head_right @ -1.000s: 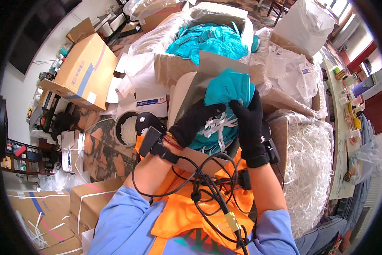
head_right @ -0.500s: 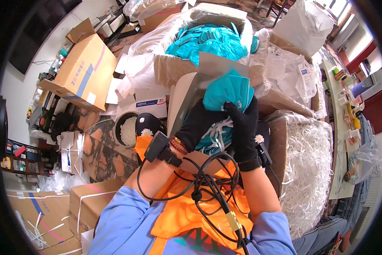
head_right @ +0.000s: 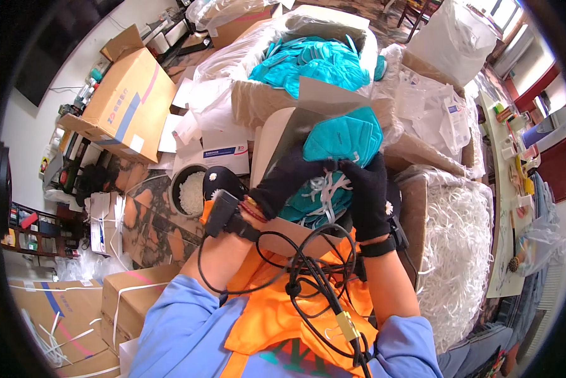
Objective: The person is sorting and packing green and white face masks into a small cardboard box.
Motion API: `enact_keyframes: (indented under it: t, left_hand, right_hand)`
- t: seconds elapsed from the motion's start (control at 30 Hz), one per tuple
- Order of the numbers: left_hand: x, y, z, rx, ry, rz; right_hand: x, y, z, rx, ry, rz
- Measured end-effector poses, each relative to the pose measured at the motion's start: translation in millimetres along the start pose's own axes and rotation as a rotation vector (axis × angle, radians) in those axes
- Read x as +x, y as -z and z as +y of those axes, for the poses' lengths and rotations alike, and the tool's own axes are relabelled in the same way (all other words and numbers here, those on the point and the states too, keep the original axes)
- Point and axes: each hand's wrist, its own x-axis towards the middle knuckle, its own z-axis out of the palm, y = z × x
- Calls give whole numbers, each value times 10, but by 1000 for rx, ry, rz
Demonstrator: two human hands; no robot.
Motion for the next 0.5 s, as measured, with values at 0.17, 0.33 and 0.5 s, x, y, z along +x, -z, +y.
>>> enact_keyframes:
  t: [0.17,0.33,0.5]
  left_hand:
    - [-105,-151,-89,477,-72,186]
    - [21,-52,-300,248,-228,209]
    - [183,284,-163,196,-126,24]
  right_hand:
    - [-61,-114,-13,-156,3,54]
    - [-59,5,-38,-169,-195,19]
    - [-66,58,4,44,-112,89]
